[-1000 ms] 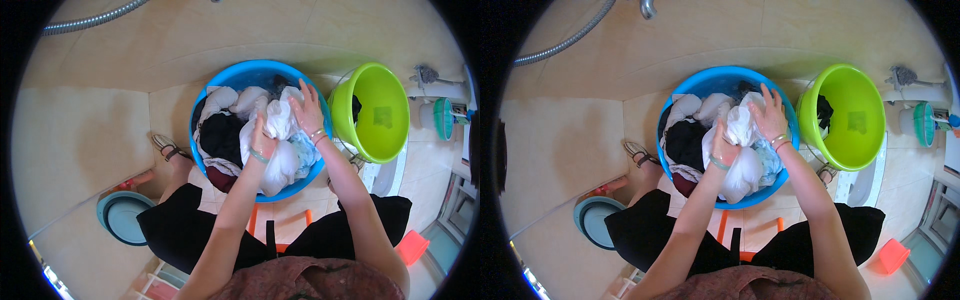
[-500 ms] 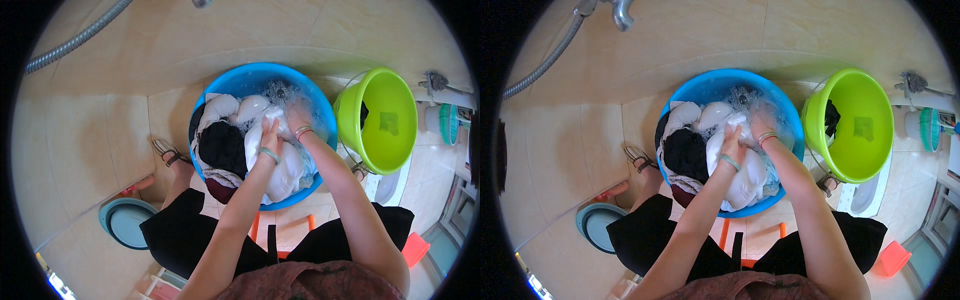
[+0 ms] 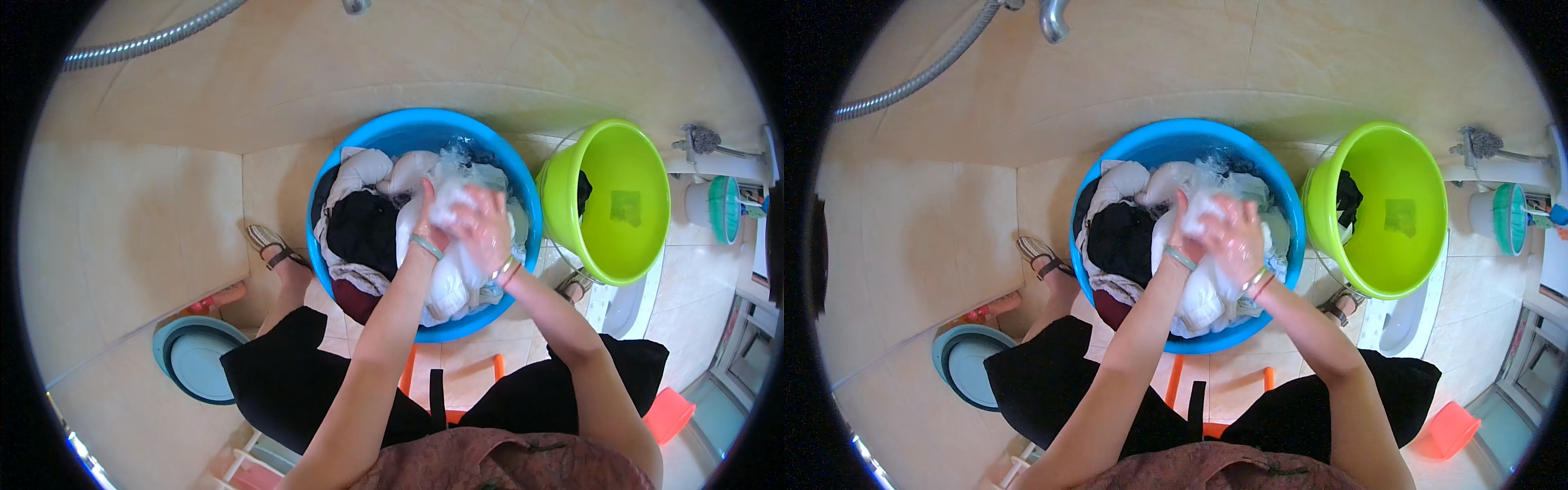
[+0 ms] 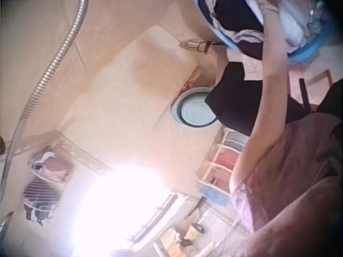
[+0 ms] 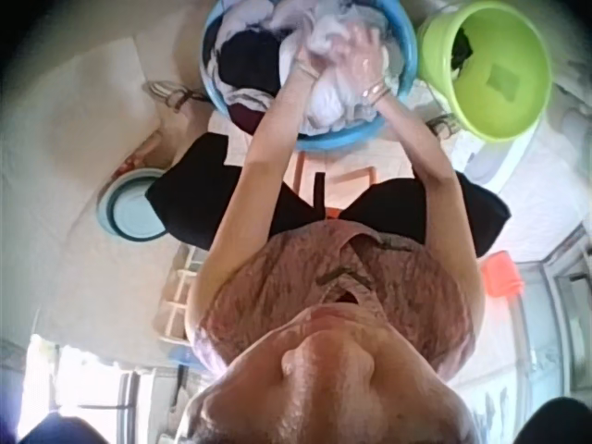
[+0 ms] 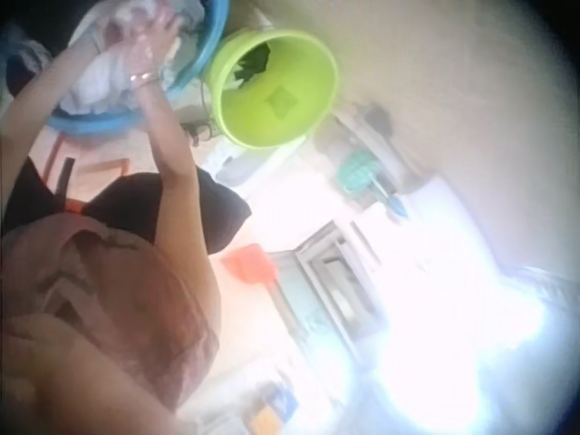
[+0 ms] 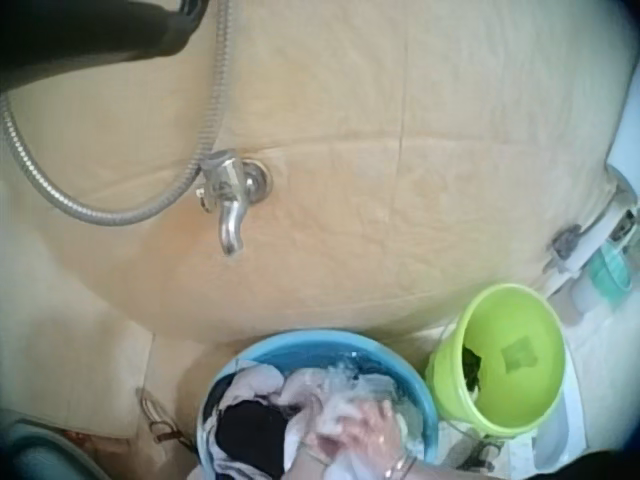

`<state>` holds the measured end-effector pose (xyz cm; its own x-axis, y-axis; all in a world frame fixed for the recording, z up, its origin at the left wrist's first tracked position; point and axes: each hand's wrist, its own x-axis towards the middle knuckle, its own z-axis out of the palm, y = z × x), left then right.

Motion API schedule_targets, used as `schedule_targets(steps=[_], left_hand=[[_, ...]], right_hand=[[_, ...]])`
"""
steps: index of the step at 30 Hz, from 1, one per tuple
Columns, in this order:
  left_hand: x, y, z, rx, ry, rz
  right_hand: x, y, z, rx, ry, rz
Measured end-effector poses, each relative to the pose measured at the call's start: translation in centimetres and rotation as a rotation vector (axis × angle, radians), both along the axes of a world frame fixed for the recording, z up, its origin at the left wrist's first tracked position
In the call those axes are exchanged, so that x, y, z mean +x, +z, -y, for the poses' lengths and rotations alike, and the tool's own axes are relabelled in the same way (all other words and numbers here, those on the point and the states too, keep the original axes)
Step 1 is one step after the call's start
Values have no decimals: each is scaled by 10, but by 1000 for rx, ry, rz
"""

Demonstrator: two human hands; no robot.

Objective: The person is hand-washing clothes in a blue basin filled with soapy water. They scrub various garments, including white and dark-colored items, and transfer the washed clothes into a green bucket.

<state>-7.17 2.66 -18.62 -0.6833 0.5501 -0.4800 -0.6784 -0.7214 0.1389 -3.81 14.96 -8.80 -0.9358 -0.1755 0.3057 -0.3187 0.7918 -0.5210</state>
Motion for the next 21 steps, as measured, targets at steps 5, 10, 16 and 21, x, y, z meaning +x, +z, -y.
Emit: schedule_targets(steps=[5,10,16,21], left_hand=[[16,-3,2,121,19,-157],[64,2,12,94,97,-141],[79,-19,10,-9,165,-72],[78,-39,3,-7,202,-68]], right_hand=[[70,39,31,8,177,17],[75,38,50,-87,50,22],[62,19,57,-122,-34,-42],[41,2,52,-180,-29,43]])
